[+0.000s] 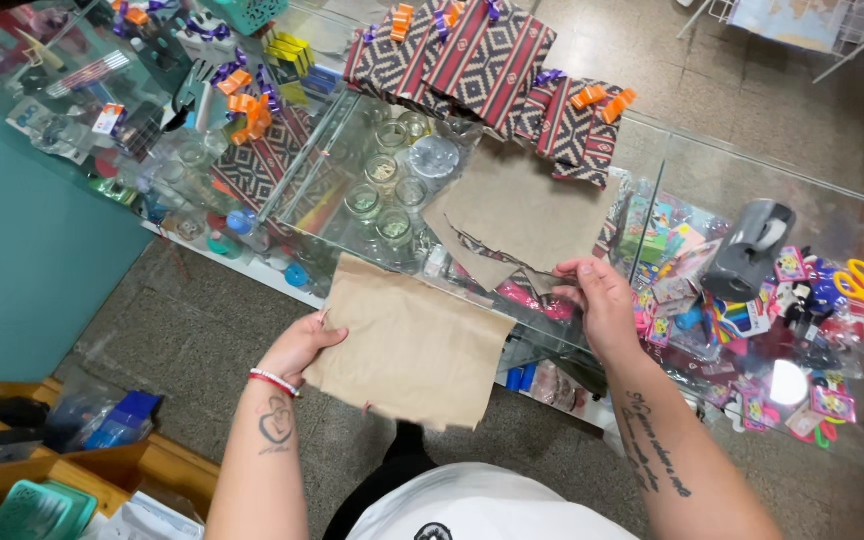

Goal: The person wraps small boxes and items using pieces of brown paper and fabric covers, securing them by hand and using a tape dispenser. The person places a small toy onto a piece of paper and folds the edges over it.

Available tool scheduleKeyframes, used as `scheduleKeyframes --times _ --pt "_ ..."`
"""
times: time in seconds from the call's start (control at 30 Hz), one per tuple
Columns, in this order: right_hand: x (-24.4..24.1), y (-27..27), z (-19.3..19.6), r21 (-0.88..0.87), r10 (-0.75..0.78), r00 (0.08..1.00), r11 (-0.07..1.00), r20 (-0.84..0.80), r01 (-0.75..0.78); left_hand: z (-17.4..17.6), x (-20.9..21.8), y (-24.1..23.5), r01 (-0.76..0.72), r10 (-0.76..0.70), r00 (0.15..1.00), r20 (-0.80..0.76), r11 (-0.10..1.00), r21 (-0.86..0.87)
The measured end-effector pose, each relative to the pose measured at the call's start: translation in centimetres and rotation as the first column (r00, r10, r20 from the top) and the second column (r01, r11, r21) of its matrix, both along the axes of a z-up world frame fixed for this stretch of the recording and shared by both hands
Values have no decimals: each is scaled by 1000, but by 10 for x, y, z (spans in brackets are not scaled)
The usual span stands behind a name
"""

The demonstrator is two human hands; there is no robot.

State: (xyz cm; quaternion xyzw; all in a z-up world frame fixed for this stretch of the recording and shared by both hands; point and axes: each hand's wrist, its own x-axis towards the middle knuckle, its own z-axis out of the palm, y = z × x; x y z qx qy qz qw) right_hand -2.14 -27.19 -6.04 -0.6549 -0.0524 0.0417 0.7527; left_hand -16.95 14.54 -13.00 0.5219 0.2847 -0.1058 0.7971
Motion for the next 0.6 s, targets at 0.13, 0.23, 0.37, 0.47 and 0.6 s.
scheduleKeyframes --times 0.13,0.23,0.37,0.47,0.6 --pt "-12 -5 6 2 -16 1000 1000 -18 16 -9 55 -30 45 -42 998 46 996 -74" --pt "-15 -5 4 11 -28 999 1000 -27 29 -23 102 -52 39 -22 995 93 983 -182" --pt "-17 -4 10 -59 -43 999 997 -31 41 -38 152 -76 29 -2 997 83 947 -319" --pt "-20 0 16 -117 -72 997 991 -28 69 -67 190 -90 51 -26 997 75 932 -359" --pt "-20 -2 10 -159 -80 996 985 -37 73 -43 212 -111 -1 36 996 87 925 -380"
